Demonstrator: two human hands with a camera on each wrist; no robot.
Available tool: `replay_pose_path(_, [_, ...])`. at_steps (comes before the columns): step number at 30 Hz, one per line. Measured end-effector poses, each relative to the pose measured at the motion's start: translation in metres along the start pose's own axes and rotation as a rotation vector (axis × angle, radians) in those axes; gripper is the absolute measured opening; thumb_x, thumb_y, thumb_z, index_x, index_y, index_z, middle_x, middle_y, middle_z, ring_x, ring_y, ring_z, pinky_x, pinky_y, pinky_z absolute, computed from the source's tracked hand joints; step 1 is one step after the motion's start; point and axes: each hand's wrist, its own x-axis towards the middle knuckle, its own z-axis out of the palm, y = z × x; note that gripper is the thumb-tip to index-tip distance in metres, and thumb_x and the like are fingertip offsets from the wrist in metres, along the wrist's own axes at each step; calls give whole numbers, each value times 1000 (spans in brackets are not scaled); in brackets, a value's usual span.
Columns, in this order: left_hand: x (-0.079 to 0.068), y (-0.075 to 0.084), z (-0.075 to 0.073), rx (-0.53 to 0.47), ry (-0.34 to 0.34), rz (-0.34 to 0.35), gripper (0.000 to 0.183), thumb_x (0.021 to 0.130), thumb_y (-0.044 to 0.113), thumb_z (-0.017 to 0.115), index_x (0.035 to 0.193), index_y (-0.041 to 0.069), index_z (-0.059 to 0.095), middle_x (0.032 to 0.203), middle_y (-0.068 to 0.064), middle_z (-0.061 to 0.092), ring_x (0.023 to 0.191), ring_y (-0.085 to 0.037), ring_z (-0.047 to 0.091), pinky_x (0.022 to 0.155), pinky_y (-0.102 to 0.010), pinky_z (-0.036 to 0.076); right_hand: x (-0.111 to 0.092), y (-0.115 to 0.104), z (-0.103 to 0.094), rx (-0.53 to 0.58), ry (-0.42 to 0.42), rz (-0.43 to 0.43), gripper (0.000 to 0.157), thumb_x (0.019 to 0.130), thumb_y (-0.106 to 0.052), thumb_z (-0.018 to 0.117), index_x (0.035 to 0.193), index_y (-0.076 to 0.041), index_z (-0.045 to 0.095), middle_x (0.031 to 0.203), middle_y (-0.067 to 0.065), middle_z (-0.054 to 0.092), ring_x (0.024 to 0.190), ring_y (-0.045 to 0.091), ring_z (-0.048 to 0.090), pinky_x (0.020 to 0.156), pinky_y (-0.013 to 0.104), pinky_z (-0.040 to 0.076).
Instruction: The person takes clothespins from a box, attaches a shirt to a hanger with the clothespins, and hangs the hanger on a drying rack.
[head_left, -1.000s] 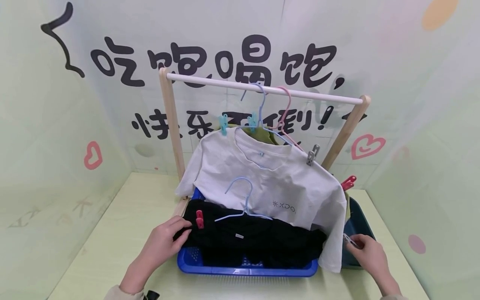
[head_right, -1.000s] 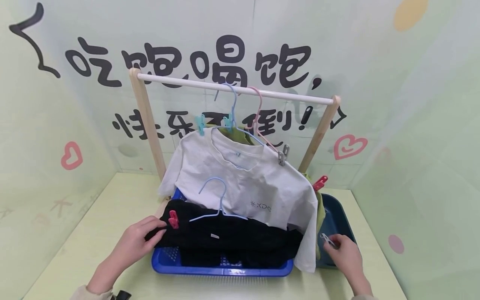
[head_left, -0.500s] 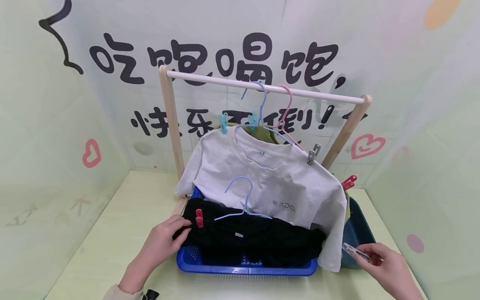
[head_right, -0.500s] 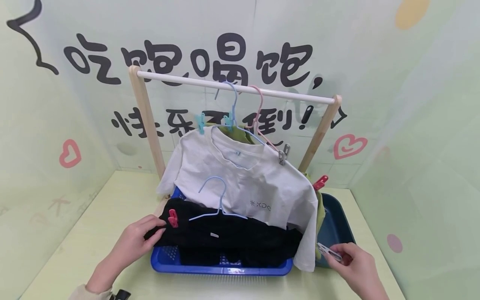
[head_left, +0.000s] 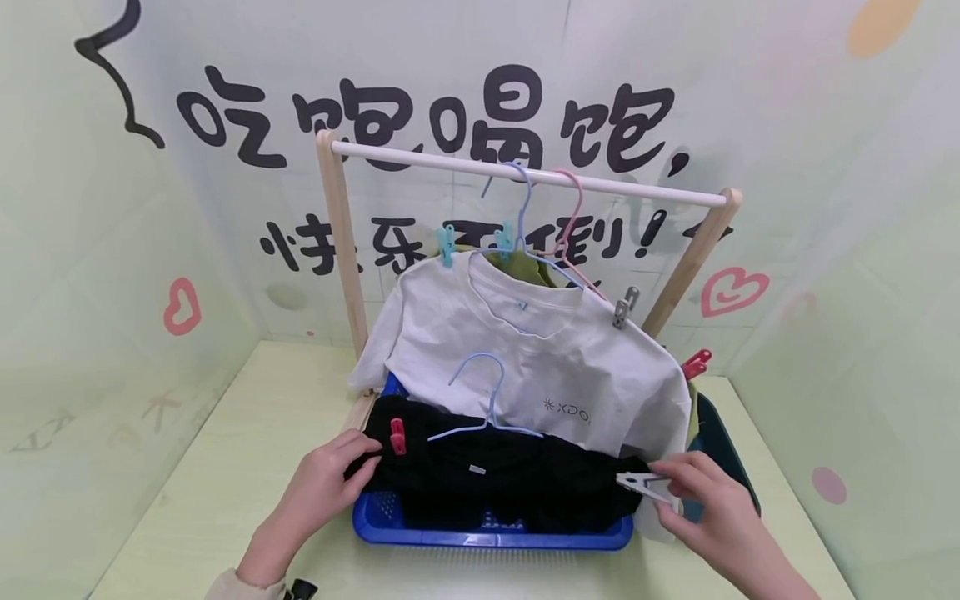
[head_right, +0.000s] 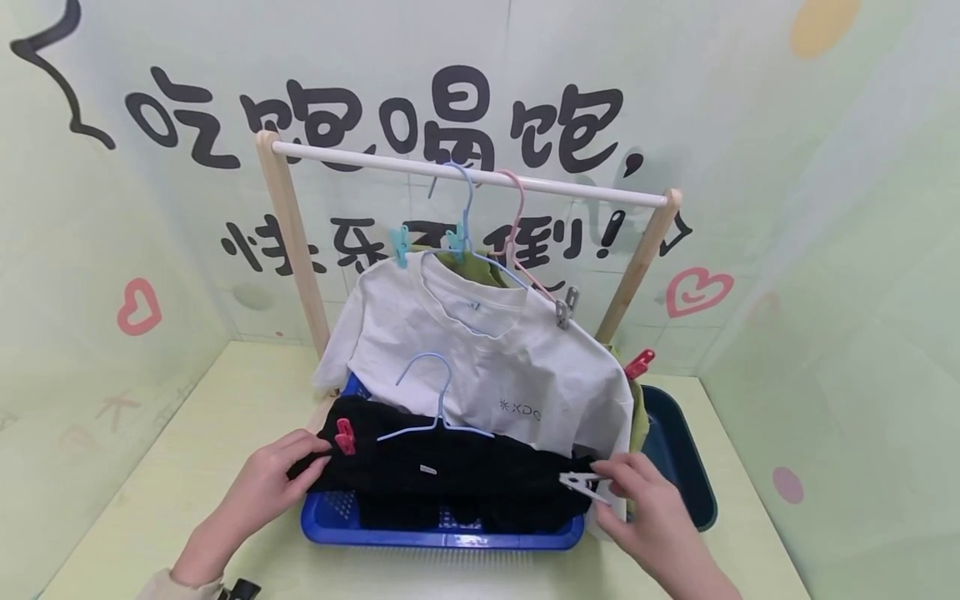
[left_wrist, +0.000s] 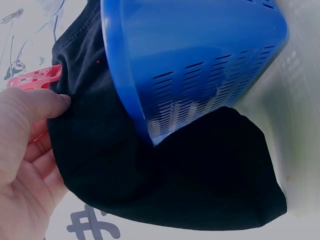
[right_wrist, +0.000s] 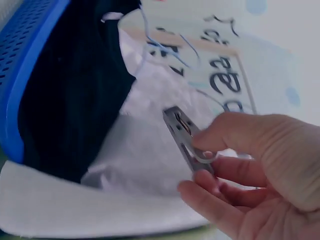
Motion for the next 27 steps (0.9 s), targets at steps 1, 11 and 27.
replay_pose_path(1, [0,0,0,1,0,-1,24,63,-7,75,82,4,67,81,1,63,66,-8,60,58,-14,47,4,-1,4,-33,18,-41,18,80,-14,73,94,-5,67,90,-2,58,69,4,55,62,8,45])
replay_pose_path(11, [-2,2,-1,-12,2,20,26,62,-7,74,84,5,67,83,1,64,68,-9,62,59,-16,49,42,-5,32,-232,-55,-301,18,73,-10,79,83,-3,66,82,3,58,71,15,55,58,26,50])
replay_pose_path(27, [-4,3,-7,-24,5,86,49,100,35,34,87,3,68,85,0,63,67,-10,60,59,-20,49,62,-12,40,-439,-286,-317,25,63,15,72,75,-1,58,74,6,49,67,19,47,48,25,44])
